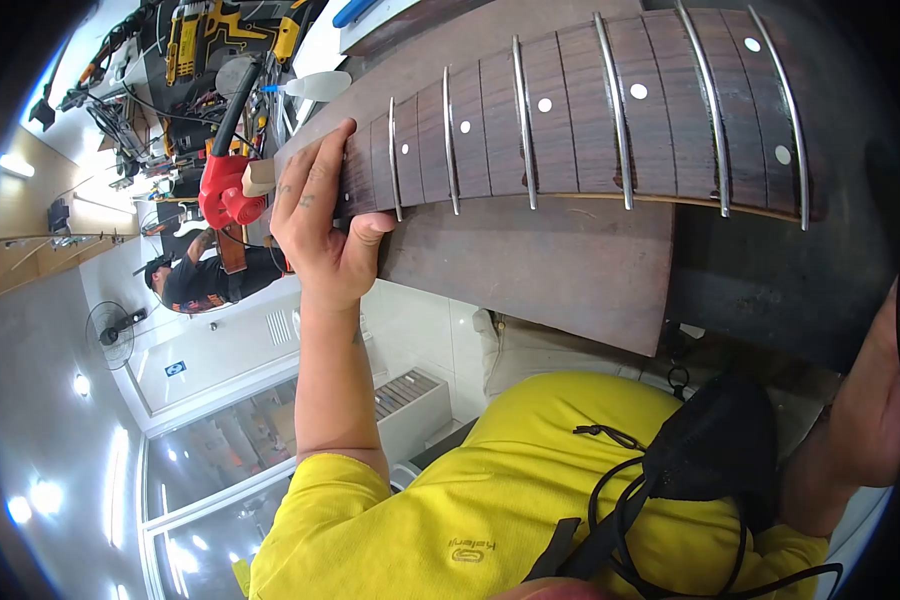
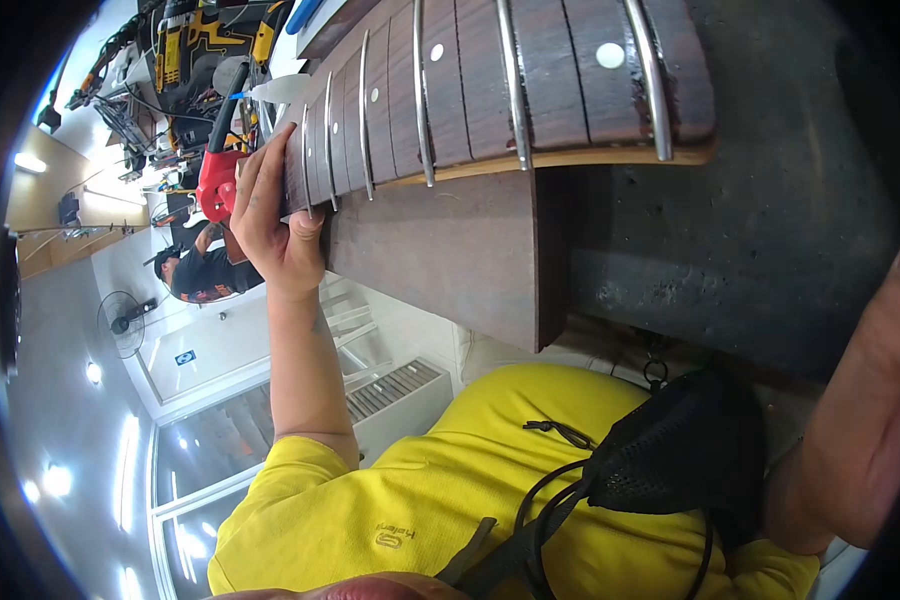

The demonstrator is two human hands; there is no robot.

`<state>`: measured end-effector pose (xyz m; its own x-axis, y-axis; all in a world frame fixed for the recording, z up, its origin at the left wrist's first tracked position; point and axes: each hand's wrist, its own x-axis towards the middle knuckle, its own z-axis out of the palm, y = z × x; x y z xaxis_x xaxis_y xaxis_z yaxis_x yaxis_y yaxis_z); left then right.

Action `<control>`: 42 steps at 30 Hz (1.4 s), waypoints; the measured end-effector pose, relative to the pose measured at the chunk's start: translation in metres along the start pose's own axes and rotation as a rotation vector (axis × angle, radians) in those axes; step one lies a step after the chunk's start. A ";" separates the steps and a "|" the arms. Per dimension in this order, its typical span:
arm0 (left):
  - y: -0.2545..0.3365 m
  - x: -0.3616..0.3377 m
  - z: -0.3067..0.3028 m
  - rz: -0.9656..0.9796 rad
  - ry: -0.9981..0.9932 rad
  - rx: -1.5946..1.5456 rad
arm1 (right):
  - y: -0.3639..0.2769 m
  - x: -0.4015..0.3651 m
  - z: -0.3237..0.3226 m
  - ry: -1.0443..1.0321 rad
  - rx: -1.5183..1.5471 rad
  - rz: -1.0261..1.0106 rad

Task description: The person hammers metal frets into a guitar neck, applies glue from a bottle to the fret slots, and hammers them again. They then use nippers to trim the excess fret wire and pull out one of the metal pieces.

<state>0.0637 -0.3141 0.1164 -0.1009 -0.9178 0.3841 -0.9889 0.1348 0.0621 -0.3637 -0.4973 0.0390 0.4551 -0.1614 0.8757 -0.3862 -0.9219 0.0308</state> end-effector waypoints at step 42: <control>0.001 0.005 0.003 0.000 0.135 -0.043 | -0.062 0.028 -0.009 -0.076 -0.189 0.466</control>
<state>0.0623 -0.3192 0.1158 -0.0828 -0.8597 0.5040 -0.9830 0.1537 0.1006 -0.3344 -0.4411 0.0660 0.2542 -0.5723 0.7797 -0.6972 -0.6672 -0.2623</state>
